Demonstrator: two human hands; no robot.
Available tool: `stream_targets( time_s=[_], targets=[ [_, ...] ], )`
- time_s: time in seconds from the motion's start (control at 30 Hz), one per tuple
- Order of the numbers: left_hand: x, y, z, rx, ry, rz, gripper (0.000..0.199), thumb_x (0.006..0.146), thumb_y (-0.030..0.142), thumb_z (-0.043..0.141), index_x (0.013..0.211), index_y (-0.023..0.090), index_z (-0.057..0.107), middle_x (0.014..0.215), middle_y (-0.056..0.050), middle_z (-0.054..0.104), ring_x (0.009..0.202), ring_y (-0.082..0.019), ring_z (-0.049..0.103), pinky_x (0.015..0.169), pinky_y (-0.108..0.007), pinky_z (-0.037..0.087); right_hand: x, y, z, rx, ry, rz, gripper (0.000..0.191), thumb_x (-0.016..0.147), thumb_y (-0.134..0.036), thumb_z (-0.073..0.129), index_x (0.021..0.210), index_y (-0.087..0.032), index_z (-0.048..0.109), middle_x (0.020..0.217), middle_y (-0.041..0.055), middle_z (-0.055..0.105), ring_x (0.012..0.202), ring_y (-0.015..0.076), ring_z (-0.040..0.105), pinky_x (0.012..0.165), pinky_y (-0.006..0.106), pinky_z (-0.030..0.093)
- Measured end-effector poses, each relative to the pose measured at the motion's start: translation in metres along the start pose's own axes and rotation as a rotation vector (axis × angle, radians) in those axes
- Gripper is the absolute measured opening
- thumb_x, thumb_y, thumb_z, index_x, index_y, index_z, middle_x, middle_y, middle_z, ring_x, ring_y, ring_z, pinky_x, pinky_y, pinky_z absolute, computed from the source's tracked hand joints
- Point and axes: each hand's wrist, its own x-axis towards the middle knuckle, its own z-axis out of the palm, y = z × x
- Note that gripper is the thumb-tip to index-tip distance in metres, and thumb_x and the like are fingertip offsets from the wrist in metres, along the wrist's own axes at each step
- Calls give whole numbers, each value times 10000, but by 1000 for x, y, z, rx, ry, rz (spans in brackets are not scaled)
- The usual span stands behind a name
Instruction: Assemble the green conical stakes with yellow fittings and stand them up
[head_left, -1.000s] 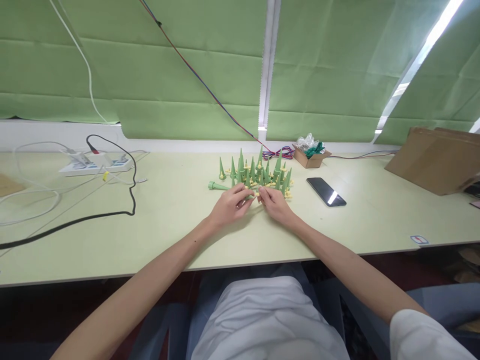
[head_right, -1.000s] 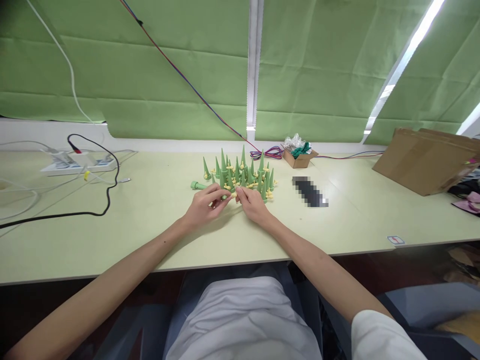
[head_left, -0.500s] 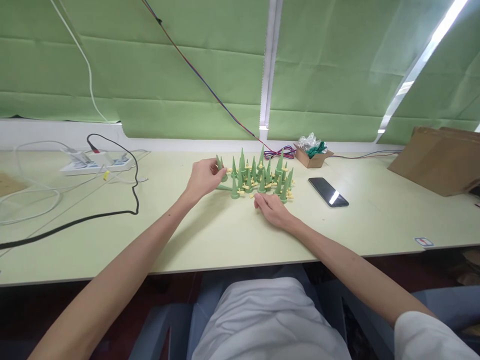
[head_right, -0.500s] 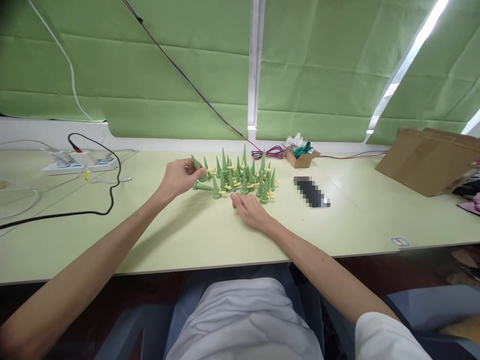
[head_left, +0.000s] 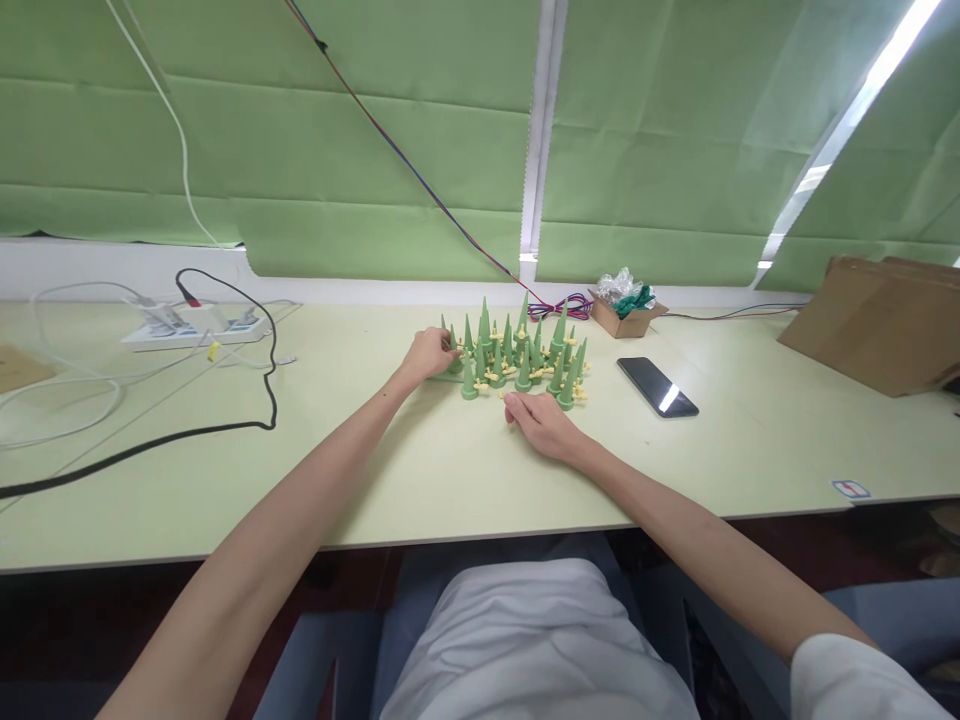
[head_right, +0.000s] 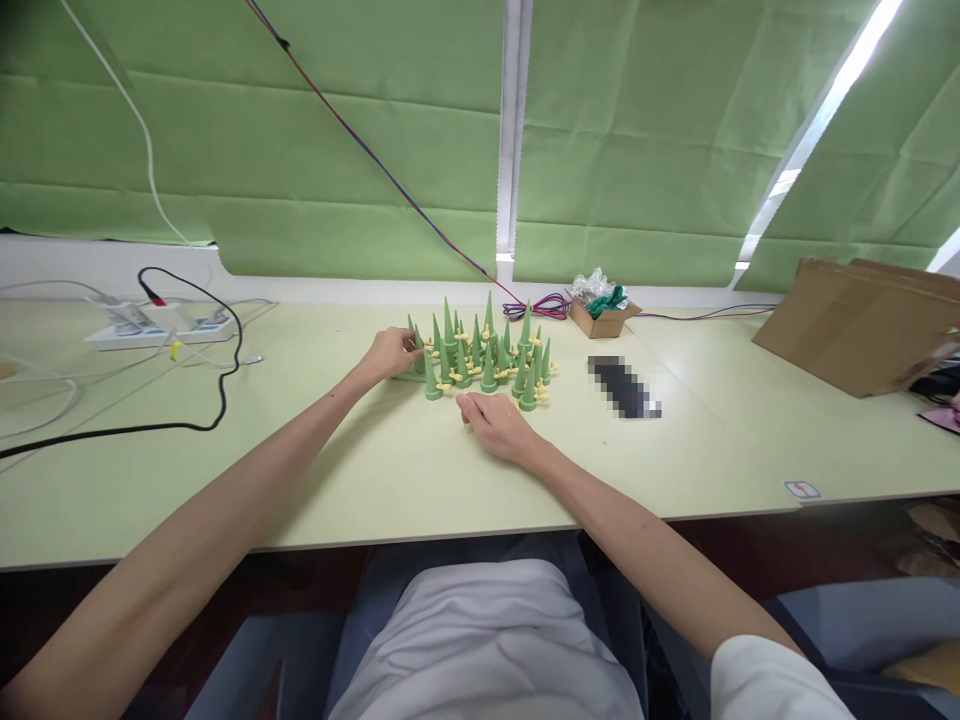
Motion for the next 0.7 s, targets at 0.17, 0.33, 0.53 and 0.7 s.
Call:
stream_targets(
  time_s=[0.17, 0.33, 0.53, 0.7],
  targets=[
    [-11, -7, -7, -29, -32, 0, 431, 694, 203, 675, 1106, 174, 552, 939, -93, 729, 861, -254, 651, 660, -301, 460, 1, 1, 1, -34, 38, -12, 430, 1026, -407, 343, 680, -203, 494, 621, -11, 528, 600, 137, 475, 640, 284, 327],
    [-22, -14, -14, 106, -150, 67, 354, 679, 143, 593, 1023, 200, 533, 1055, -115, 693, 932, -266, 643, 702, -311, 460, 3, 6, 3, -8, 123, 28, 249, 939, -335, 507, 729, -203, 523, 650, -11, 576, 576, 133, 470, 605, 274, 345],
    [-35, -18, -15, 298, -303, 112, 436, 633, 103, 562, 1056, 205, 591, 1104, -143, 670, 971, -307, 636, 712, -330, 463, 4, 9, 2, -25, 182, 56, 126, 890, -271, 538, 783, -205, 554, 687, 6, 613, 591, 145, 502, 616, 274, 382],
    [-51, -18, -20, 445, -290, 147, 291, 713, 80, 493, 937, 192, 640, 1053, -168, 662, 905, -326, 647, 683, -357, 433, 4, 8, -5, -77, 228, 32, 86, 887, -235, 533, 825, -202, 582, 725, 16, 634, 615, 151, 525, 639, 273, 388]
  ],
)
